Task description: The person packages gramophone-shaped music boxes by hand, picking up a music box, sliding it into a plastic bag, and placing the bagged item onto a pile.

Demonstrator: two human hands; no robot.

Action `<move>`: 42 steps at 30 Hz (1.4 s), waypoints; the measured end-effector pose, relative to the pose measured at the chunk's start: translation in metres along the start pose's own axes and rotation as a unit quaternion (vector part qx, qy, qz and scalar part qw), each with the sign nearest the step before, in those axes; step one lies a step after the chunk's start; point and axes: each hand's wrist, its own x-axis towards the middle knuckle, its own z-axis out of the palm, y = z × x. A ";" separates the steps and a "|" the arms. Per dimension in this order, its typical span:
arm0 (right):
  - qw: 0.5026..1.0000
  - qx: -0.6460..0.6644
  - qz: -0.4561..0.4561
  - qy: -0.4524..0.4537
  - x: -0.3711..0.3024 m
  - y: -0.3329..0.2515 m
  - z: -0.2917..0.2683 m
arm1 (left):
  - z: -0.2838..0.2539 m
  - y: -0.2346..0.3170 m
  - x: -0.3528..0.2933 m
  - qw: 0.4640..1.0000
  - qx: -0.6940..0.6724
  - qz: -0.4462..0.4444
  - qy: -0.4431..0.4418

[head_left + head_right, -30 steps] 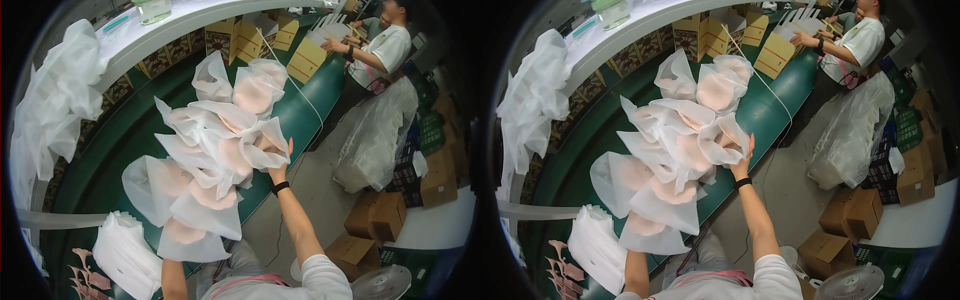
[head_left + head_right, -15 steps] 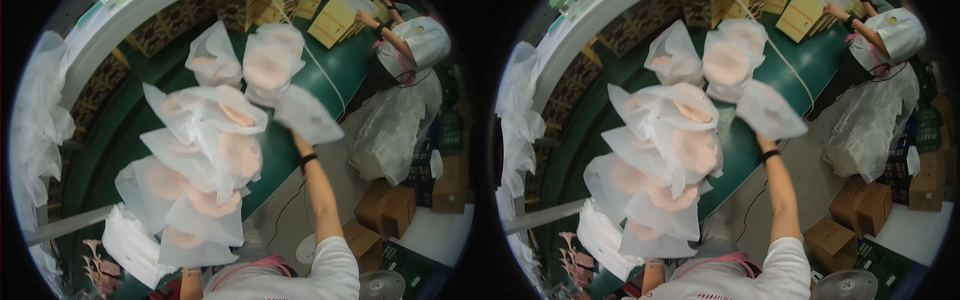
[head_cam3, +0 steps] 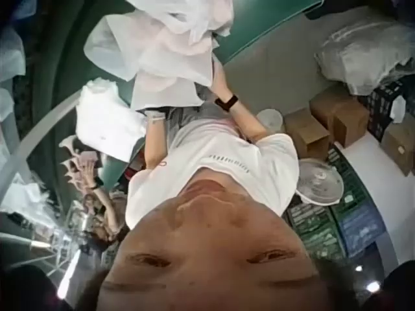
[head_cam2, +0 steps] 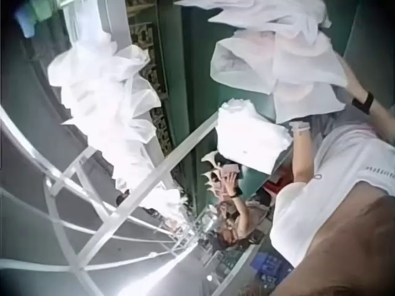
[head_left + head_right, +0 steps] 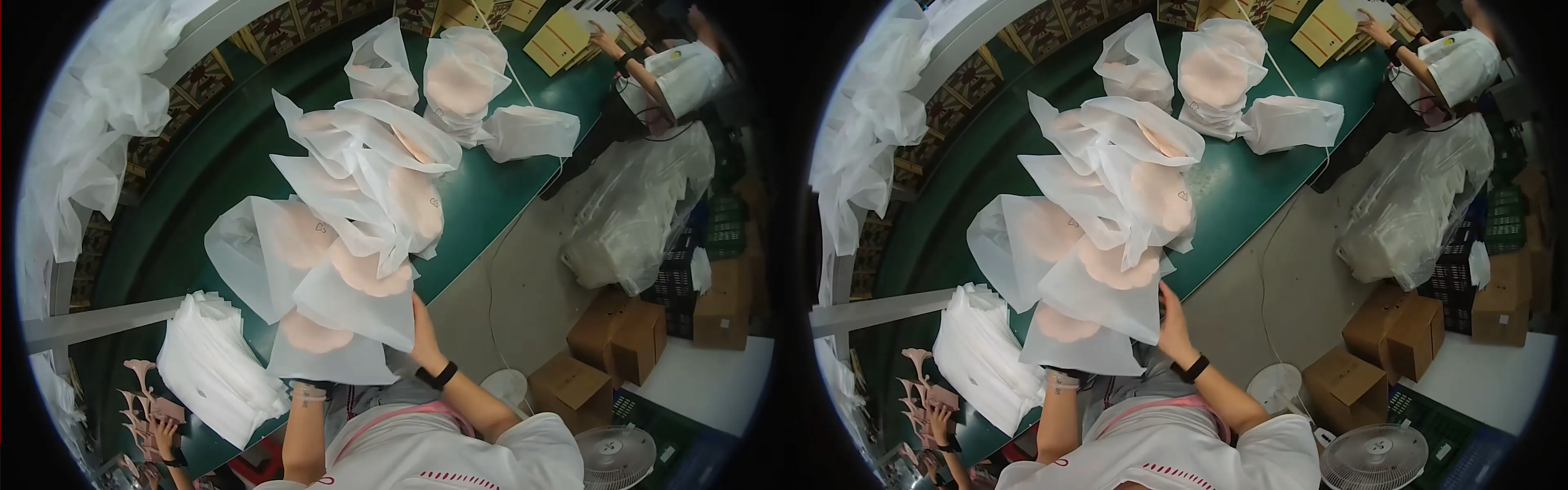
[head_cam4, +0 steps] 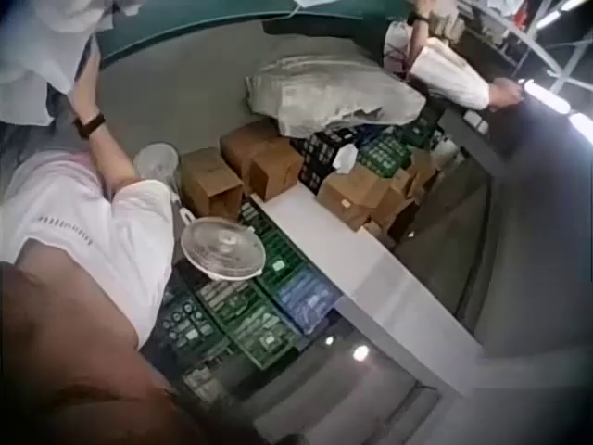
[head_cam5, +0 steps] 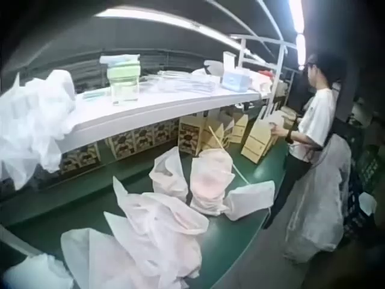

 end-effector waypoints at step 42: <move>0.982 -0.120 0.000 0.149 0.163 0.090 -0.120 | 0.205 0.055 0.167 0.903 -0.427 -0.003 0.052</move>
